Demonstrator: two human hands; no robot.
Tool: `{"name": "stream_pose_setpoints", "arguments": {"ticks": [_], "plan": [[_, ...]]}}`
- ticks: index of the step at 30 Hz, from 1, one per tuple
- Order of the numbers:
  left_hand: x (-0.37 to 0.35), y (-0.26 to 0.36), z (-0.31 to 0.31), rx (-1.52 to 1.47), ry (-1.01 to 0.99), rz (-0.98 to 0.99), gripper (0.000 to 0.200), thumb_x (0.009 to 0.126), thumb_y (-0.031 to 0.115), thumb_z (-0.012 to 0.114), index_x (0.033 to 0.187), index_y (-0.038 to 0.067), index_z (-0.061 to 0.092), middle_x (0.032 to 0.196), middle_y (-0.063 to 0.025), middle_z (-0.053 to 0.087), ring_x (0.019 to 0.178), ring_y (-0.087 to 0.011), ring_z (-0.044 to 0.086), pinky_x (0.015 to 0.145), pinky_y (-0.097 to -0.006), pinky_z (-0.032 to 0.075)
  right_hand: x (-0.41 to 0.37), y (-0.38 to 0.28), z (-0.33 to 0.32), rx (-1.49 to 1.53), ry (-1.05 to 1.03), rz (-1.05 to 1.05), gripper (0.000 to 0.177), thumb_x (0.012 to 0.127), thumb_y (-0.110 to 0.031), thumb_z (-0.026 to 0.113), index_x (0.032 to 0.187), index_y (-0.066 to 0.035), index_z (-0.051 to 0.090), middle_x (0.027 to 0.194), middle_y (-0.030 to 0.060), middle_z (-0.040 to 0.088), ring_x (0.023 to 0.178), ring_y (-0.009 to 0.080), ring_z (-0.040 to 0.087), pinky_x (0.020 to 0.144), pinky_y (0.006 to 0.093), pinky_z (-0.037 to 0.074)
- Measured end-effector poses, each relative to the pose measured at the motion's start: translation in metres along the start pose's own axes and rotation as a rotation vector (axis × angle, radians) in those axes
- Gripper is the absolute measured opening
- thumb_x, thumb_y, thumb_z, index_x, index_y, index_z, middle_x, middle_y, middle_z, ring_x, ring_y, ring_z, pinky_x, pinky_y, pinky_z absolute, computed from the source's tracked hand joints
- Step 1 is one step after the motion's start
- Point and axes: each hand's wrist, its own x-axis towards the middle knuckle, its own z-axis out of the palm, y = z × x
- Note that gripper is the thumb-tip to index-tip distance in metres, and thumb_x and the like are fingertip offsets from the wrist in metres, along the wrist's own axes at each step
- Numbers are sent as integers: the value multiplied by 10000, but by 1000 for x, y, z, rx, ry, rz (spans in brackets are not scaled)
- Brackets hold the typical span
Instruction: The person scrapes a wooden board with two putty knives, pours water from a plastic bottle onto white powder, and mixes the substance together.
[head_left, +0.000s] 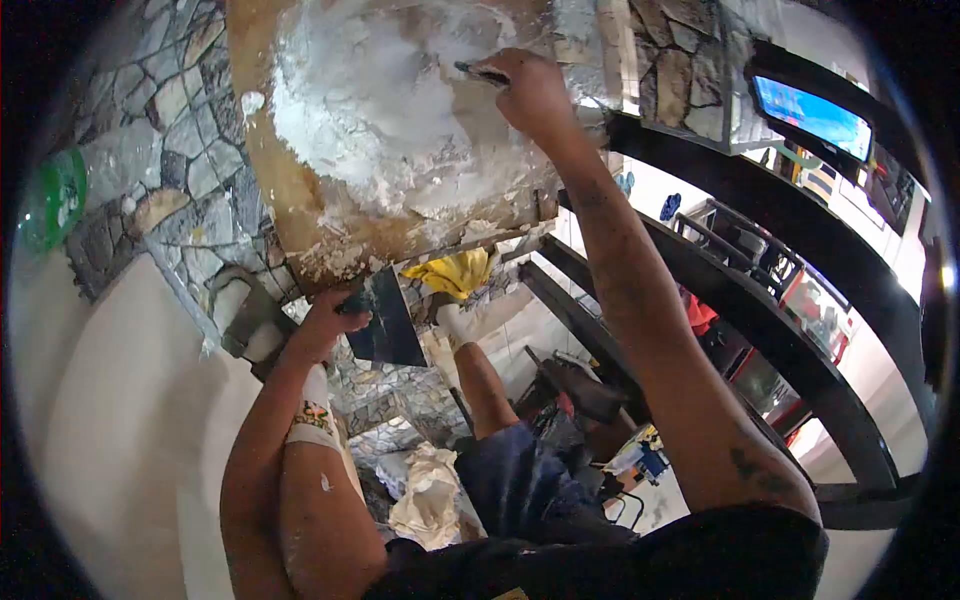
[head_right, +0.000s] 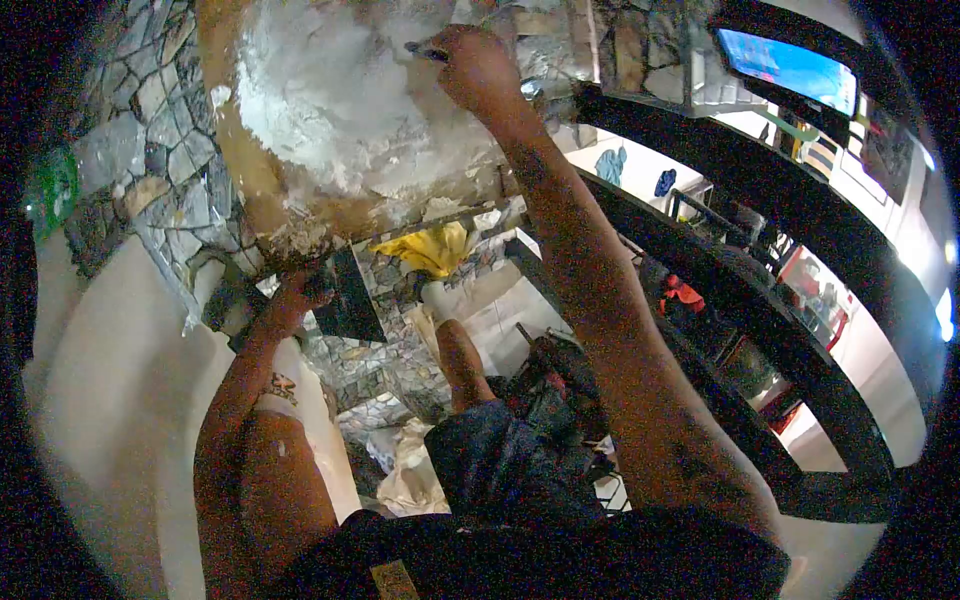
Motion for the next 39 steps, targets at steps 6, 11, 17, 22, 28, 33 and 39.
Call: {"name": "stream_pose_setpoints", "arguments": {"ticks": [6,11,17,22,28,33,39], "plan": [[-7,21,9,12,104,-100,415,744,79,762,1122,-9,614,999,-46,632,882,-137,578,801,-304,481,-41,-51,15,-97,-74,-80,405,635,5,598,1010,-121,687,1060,110,651,969,299,606,874,397,480],[-8,29,7,4,77,-232,413,750,91,750,1127,-10,617,994,-68,647,908,-146,589,801,-300,484,-45,-42,10,53,-110,-88,404,645,-19,615,1041,-77,664,1029,132,637,933,330,605,880,411,469],[-16,131,47,482,112,202,368,715,205,767,985,-24,667,802,-101,673,706,-146,613,671,-300,483,-51,-33,-55,252,-299,369,444,682,-67,666,1117,-19,597,1033,153,636,901,311,620,833,346,468],[-15,213,96,411,477,504,263,729,193,737,869,-22,675,691,-142,644,577,-206,609,566,-349,474,-88,-53,-37,562,92,531,468,687,-61,688,1116,23,519,1049,193,621,960,309,603,858,385,468],[17,227,122,829,674,844,170,740,147,661,755,-20,641,673,-217,600,622,-379,613,568,-420,486,-106,-80,-16,756,193,635,461,731,-88,682,1132,37,493,983,217,626,911,360,618,816,411,477],[49,221,110,928,686,757,183,733,155,634,772,-23,648,700,-228,611,652,-393,615,606,-451,493,-103,-84,-9,586,154,503,428,725,-95,672,1073,40,463,793,225,626,733,400,622,652,444,482],[54,231,92,895,692,698,232,738,198,656,821,-19,660,649,-205,613,607,-359,618,580,-417,480,-111,-78,-33,384,326,527,298,764,-28,686,1015,21,532,829,148,638,726,205,614,673,331,483]]}}
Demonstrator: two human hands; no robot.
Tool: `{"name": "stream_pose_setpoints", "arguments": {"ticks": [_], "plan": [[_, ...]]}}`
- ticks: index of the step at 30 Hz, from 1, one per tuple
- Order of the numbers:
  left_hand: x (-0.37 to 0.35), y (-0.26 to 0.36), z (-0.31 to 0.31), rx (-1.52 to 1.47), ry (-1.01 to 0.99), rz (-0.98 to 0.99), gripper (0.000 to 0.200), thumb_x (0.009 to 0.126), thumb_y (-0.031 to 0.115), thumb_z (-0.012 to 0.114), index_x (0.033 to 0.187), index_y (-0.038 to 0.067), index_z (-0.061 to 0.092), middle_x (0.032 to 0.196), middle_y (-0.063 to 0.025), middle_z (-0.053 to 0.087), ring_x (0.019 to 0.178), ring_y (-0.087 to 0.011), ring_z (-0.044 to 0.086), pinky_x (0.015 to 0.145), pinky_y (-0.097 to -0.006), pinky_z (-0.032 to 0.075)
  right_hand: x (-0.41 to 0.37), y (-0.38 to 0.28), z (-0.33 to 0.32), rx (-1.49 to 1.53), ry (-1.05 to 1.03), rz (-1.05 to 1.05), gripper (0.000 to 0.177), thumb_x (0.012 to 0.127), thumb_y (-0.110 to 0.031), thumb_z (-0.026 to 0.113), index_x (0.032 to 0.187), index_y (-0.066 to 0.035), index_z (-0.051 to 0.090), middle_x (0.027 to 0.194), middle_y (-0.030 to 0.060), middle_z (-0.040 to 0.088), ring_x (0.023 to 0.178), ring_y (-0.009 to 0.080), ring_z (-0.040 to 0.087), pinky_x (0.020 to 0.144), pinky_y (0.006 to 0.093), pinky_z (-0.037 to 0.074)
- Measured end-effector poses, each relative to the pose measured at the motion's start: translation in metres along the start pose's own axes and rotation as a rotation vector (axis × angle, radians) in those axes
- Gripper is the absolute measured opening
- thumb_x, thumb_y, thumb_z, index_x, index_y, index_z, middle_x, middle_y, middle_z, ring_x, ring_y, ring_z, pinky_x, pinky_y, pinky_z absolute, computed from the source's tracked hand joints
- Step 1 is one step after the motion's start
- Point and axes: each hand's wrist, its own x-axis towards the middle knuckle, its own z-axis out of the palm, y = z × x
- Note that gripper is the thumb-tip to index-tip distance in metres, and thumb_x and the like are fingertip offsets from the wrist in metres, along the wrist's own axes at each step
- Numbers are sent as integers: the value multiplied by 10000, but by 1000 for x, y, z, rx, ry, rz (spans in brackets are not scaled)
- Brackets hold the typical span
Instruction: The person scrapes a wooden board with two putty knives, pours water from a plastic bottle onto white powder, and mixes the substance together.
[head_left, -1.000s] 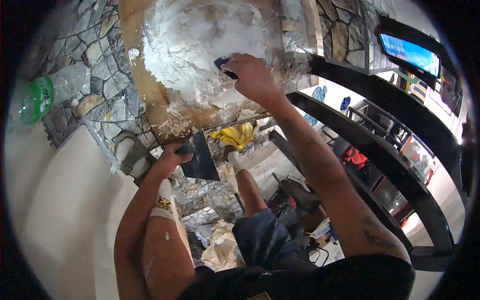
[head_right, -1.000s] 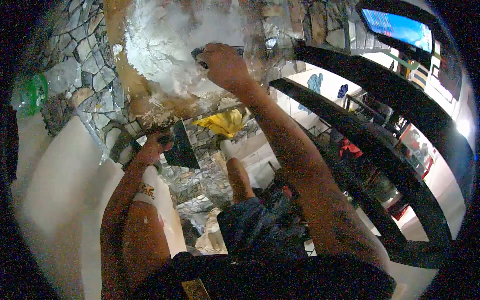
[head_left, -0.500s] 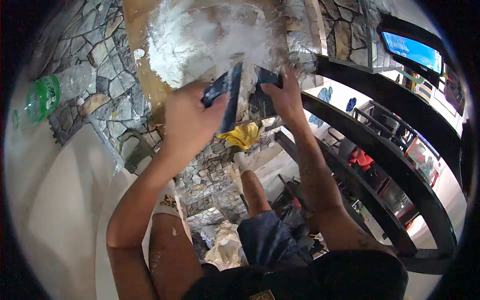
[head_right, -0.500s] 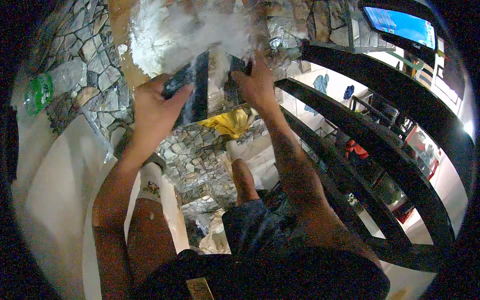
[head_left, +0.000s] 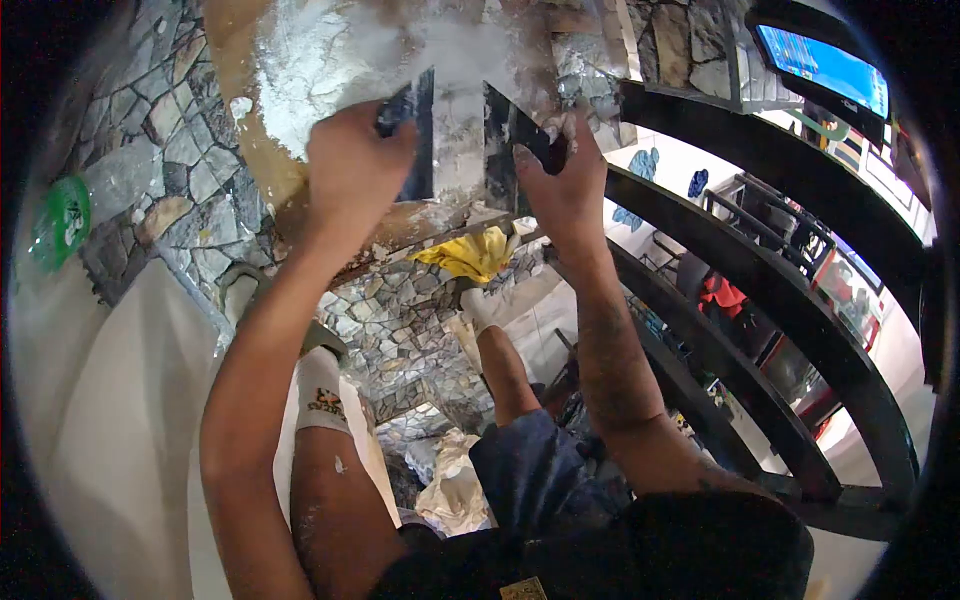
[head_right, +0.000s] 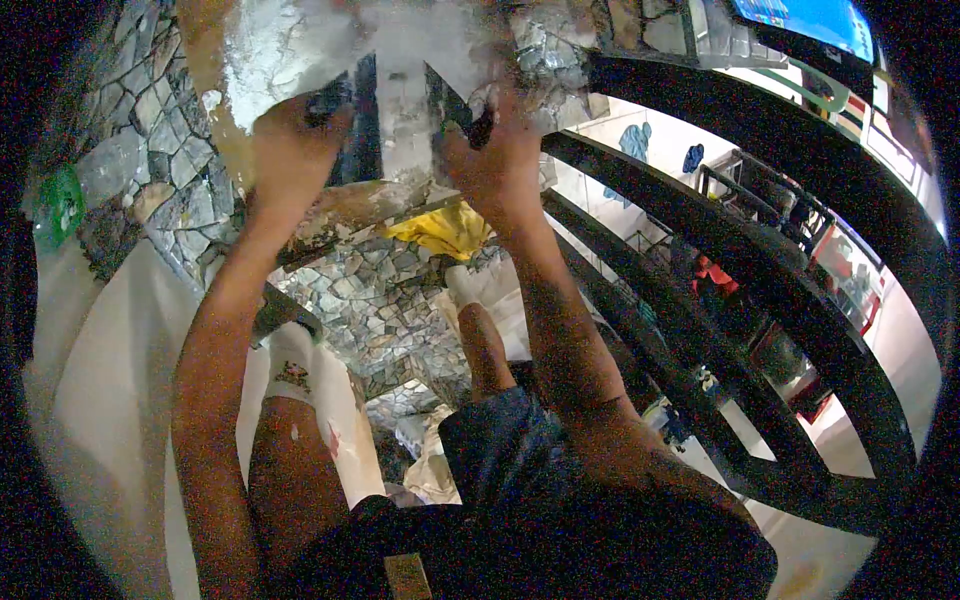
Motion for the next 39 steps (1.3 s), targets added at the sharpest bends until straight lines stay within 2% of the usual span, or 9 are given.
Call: {"name": "stream_pose_setpoints", "arguments": {"ticks": [2,7,9,14,21,29,33,37,39], "plan": [[0,5,-17,-46,-29,-50,238,748,215,667,866,8,677,625,-169,612,556,-296,606,543,-368,457,3,4,-9,-45,-101,43,277,765,-42,699,987,8,541,825,159,634,721,202,615,654,339,477],[7,17,-49,168,-137,95,183,757,177,666,841,15,650,733,-164,639,670,-327,616,626,-401,476,-8,14,1,-148,-92,-493,249,572,94,576,783,-36,553,823,101,546,852,344,536,707,411,448],[3,17,-48,313,-146,373,160,738,162,657,812,29,609,780,-160,628,757,-354,605,692,-445,480,-10,10,5,-229,-150,-578,256,546,79,581,766,-48,551,827,87,544,859,316,532,691,403,435],[-6,19,-17,389,-269,458,157,696,171,598,778,38,615,806,-153,629,761,-353,615,698,-439,497,0,8,10,-143,-116,-851,289,500,48,602,762,-66,554,811,69,557,789,281,541,663,395,423],[1,-3,-41,322,-147,237,119,738,151,608,787,55,658,829,-145,641,745,-346,636,649,-434,513,-8,5,-16,-164,-57,-448,267,624,49,593,856,-67,529,843,137,567,823,376,554,711,452,470],[-94,-6,-55,501,25,591,129,758,113,651,846,20,668,774,-97,595,613,-255,575,553,-352,485,-10,20,0,-174,-231,-243,308,724,1,637,1019,-85,621,886,156,581,795,356,603,687,413,500],[-78,-10,-39,-270,152,-58,104,821,99,652,816,-4,641,672,-116,591,543,-231,553,502,-312,440,-10,-5,-10,-69,-185,-86,301,744,-10,692,1030,-88,642,866,119,601,733,269,607,649,344,495],[-58,-8,-37,-296,121,-33,136,796,70,678,915,8,657,742,-90,591,670,-144,528,612,-296,441,-16,-24,-19,-59,-51,-141,262,742,-14,705,994,-49,641,851,113,605,704,223,589,638,312,485],[-56,-7,-37,61,182,377,134,745,53,684,871,24,650,717,-60,530,651,-177,518,576,-299,444,-12,-24,-29,127,-22,-85,249,743,-19,708,982,-51,645,852,108,615,721,216,595,650,312,488]]}}
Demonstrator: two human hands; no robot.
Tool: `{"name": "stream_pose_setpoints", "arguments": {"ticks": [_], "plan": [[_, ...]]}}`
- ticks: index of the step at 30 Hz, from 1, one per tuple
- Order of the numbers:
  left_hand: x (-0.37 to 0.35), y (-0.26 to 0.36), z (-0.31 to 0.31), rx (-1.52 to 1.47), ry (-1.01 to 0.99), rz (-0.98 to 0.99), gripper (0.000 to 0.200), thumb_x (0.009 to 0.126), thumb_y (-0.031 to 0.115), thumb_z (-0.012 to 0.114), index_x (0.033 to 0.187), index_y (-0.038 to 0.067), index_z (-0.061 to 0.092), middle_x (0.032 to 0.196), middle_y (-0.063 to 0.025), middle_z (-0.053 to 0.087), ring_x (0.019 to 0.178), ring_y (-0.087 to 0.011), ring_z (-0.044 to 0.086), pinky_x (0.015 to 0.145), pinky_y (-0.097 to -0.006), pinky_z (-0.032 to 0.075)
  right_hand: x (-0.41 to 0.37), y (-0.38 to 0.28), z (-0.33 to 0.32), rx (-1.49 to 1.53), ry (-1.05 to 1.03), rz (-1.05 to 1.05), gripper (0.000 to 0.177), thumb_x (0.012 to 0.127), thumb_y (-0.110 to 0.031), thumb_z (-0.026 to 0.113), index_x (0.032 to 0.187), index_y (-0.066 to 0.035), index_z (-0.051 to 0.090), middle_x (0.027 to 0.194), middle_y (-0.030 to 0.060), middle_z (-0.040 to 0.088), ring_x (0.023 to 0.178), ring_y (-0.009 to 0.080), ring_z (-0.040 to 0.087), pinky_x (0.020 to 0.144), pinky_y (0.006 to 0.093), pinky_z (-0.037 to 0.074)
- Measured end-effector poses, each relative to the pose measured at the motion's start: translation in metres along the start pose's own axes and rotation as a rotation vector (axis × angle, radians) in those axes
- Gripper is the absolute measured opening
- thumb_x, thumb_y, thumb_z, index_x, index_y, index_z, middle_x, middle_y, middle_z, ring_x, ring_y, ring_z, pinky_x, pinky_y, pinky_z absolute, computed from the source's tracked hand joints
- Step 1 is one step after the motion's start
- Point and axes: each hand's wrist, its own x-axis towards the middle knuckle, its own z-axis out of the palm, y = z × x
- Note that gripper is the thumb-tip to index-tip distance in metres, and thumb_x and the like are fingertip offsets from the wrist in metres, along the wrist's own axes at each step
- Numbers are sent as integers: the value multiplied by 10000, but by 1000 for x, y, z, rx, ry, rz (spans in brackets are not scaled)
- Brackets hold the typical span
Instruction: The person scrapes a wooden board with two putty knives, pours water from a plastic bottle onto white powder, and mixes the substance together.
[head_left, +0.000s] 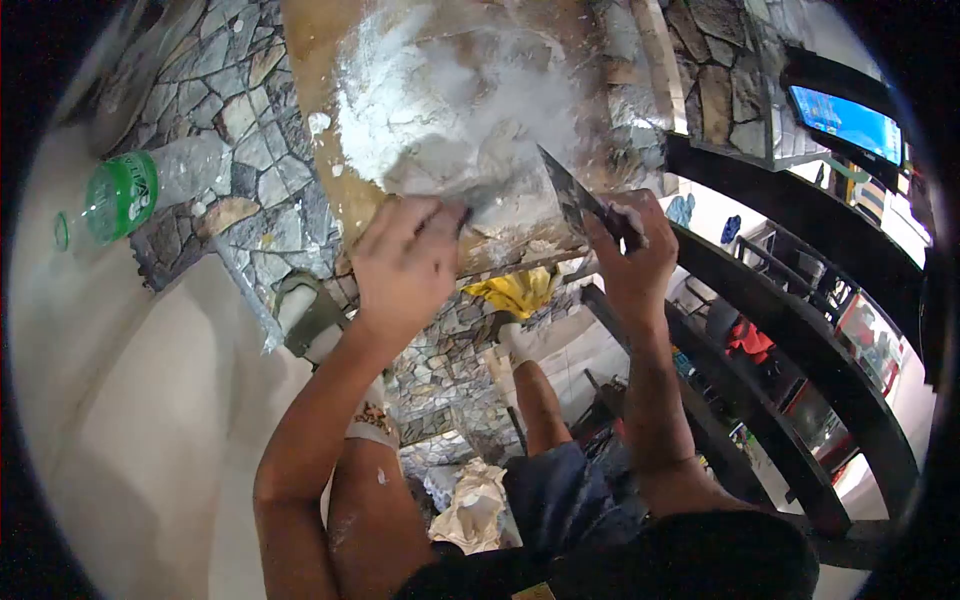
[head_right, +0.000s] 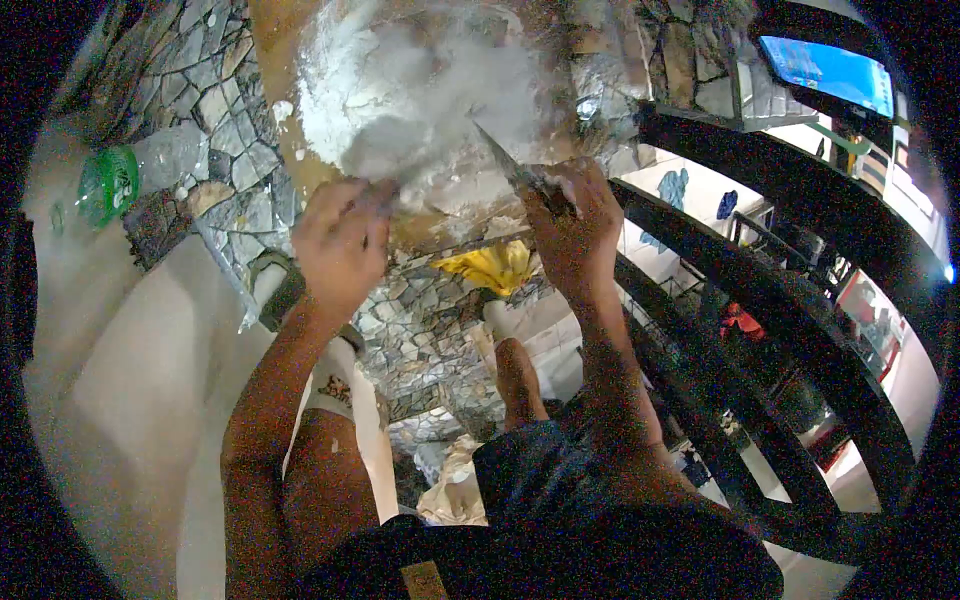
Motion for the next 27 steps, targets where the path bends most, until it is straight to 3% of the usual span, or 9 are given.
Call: {"name": "stream_pose_setpoints", "arguments": {"ticks": [1,2,5,6,10,17,23,27], "plan": [[-1,-1,0,171,0,214,137,719,44,686,850,33,647,705,-45,500,641,-193,513,558,-300,445,1,-3,-2,98,17,31,243,743,-21,709,976,-52,647,852,106,620,729,212,598,657,311,489],[-2,-1,0,174,-10,266,124,711,39,686,822,36,631,702,-42,489,649,-196,508,576,-314,447,2,-8,-12,8,28,-21,240,725,0,707,954,-43,653,891,113,631,763,228,610,675,315,498],[-10,-1,1,174,-69,431,117,684,23,685,739,47,584,694,-34,455,672,-207,493,632,-357,450,0,-18,-35,-195,-196,-359,241,685,25,693,916,-30,656,939,120,635,775,246,620,690,328,507],[-12,-1,2,186,-59,456,123,682,19,684,723,50,571,686,-32,449,668,-205,488,632,-364,448,-2,-31,-40,-300,-290,-505,318,617,30,658,929,-29,667,956,124,633,793,278,616,690,362,511],[-21,-3,8,151,-46,523,143,677,3,676,684,58,544,658,-27,420,660,-205,474,635,-383,445,-16,-38,-37,-186,-382,-584,338,571,46,637,898,-28,679,884,110,647,691,241,560,590,330,466],[-19,0,8,43,-57,518,146,665,-6,667,683,70,544,655,-20,403,651,-216,465,642,-389,449,-16,-28,-34,-181,-405,-652,388,557,40,620,938,-22,661,892,99,624,705,253,560,590,335,465],[-12,14,1,-21,-160,590,119,686,82,659,687,104,542,665,-14,407,641,-197,459,632,-390,456,-6,-15,-26,-193,-411,-692,390,556,54,628,934,-36,661,882,108,628,725,283,579,591,362,475],[-15,24,6,-37,-99,724,115,691,101,635,678,115,521,686,-6,414,643,-165,457,615,-365,460,14,-9,-18,-108,-465,-651,380,572,79,637,929,-46,668,878,120,634,730,280,582,602,363,478]]}}
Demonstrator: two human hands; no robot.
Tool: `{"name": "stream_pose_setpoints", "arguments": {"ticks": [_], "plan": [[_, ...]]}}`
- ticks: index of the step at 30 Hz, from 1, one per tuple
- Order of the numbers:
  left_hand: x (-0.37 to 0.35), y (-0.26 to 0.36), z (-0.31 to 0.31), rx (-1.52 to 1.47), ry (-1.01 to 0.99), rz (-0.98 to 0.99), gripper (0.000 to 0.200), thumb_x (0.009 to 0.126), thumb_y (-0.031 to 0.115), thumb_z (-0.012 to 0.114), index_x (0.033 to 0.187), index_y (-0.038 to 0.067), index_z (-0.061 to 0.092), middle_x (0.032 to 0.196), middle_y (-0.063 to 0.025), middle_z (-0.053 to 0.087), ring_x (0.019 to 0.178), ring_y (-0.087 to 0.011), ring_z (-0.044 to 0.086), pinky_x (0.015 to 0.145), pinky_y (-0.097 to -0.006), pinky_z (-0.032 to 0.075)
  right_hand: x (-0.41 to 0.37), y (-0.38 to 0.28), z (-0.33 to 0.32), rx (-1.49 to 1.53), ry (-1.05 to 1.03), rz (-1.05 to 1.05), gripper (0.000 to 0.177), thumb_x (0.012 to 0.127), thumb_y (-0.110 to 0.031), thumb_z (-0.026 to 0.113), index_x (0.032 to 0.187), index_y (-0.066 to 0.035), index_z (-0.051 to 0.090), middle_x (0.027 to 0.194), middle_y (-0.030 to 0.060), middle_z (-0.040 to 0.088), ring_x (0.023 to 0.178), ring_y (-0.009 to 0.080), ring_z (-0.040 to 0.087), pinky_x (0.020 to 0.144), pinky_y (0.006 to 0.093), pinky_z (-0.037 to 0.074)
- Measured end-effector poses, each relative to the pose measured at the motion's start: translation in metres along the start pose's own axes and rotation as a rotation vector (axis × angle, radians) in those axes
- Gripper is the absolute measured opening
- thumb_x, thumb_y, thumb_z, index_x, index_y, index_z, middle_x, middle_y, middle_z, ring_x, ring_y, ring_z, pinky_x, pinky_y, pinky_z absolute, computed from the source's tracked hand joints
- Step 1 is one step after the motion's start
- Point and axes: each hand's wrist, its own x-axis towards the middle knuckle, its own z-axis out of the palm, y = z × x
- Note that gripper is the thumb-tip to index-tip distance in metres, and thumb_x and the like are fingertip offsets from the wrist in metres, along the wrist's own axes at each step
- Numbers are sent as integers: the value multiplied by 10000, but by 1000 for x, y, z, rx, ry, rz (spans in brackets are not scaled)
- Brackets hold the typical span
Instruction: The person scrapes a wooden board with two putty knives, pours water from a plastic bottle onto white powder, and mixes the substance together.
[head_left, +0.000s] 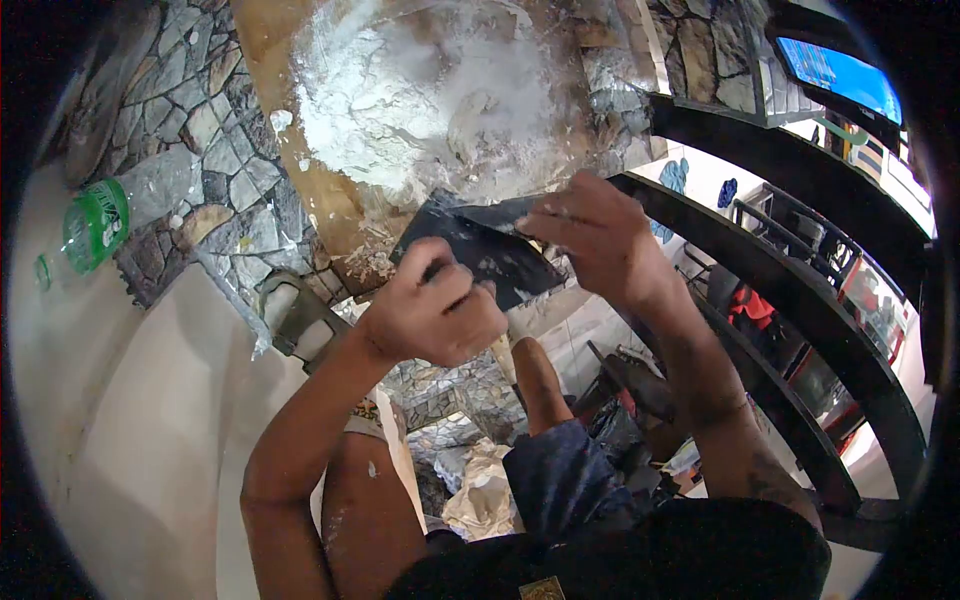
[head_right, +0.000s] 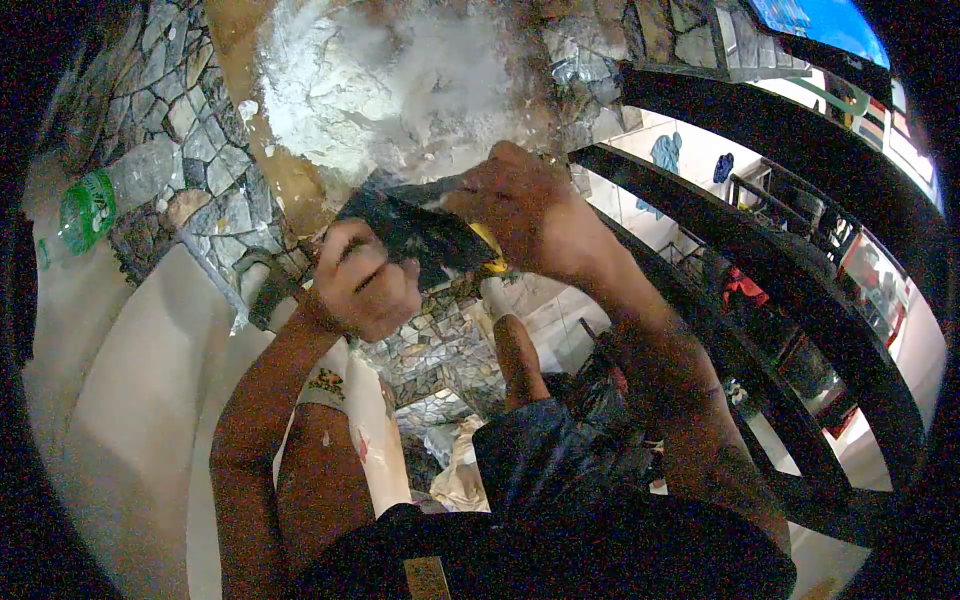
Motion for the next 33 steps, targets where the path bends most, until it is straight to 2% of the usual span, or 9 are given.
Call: {"name": "stream_pose_setpoints", "arguments": {"ticks": [7,10,16,22,25,28,30,31,33], "plan": [[4,11,-2,-112,-10,102,99,738,85,615,700,91,524,702,-26,464,686,-166,496,611,-346,481,16,48,14,23,80,22,261,639,90,682,864,-41,657,866,124,605,802,300,586,660,343,482],[-5,3,-12,-185,39,-218,108,700,46,676,764,65,590,741,-42,524,700,-185,535,606,-364,484,14,48,-7,-201,179,213,258,621,107,670,832,-40,645,836,119,583,829,314,585,709,353,481],[32,-17,-47,-184,160,-1089,90,690,12,716,739,25,642,671,-100,618,564,-263,582,551,-347,474,-7,47,1,-248,229,-180,210,523,-34,640,732,-42,616,770,91,569,677,261,519,584,357,394],[59,-36,-27,-96,-146,-802,102,688,83,691,704,22,612,628,-158,586,593,-348,592,530,-389,459,15,25,25,-247,233,-319,234,436,-109,625,658,-38,594,770,67,592,649,240,507,575,350,389],[51,-53,-15,-75,-76,-763,89,693,106,680,711,35,631,601,-172,569,573,-363,581,516,-414,456,18,21,27,-242,267,-295,195,472,-92,645,653,-45,590,764,71,593,651,234,506,570,342,393],[36,-69,-7,-67,-47,-872,139,736,149,691,761,23,635,581,-174,559,508,-328,555,489,-389,439,20,10,17,-218,260,-211,178,530,-27,652,699,-41,598,762,76,599,653,251,514,576,352,414],[30,-75,-6,-151,-21,-1165,170,764,166,698,809,15,634,548,-156,545,458,-278,534,474,-362,425,12,15,14,-188,305,0,212,580,22,651,780,-43,629,782,79,604,660,254,521,591,358,432],[26,-75,-10,-253,79,-1194,191,838,177,672,907,12,606,559,-81,545,496,-154,500,504,-299,408,10,17,13,-172,331,102,234,606,47,650,821,-44,644,792,80,606,663,256,524,599,362,441],[10,-75,-7,-299,246,-1216,181,874,157,641,950,6,579,633,-45,550,579,-117,492,565,-274,413,8,6,8,-152,348,421,307,640,38,674,924,-76,647,808,87,589,701,270,553,620,364,470]]}}
